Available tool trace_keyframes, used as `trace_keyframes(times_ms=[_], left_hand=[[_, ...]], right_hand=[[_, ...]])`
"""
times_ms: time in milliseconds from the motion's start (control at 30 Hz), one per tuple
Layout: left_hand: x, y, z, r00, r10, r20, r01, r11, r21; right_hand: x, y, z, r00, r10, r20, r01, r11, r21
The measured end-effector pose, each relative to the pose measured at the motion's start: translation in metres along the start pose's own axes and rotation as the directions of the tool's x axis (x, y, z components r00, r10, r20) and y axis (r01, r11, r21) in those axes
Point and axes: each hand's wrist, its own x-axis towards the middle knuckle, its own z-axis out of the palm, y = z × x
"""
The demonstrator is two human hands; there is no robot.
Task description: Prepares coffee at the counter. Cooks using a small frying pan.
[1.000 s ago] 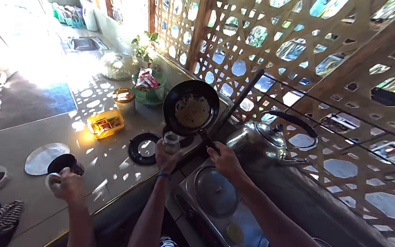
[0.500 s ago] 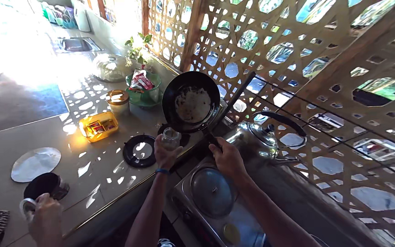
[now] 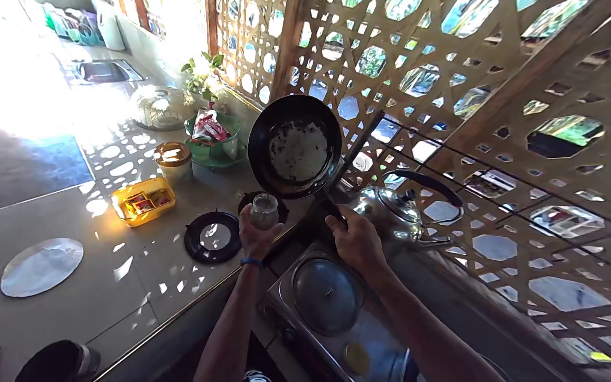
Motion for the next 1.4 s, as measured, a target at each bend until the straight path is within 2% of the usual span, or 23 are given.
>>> trace_keyframes(times_ms=[400,1400], left_hand=[[0.006,0.012,0.01,0.999,0.006,0.039,-0.006,1.0,-0.009],[0.013,0.008,0.007,1.0,0.014,0.009,-0.014,0.999,-0.044]], right_hand=[[0.001,0.0,-0.005,0.999,0.027,-0.028,-0.027,1.0,0.009],[0.004,-0.003,0.001,0.997,-0.013,-0.077,0.011,1.0,-0.021]])
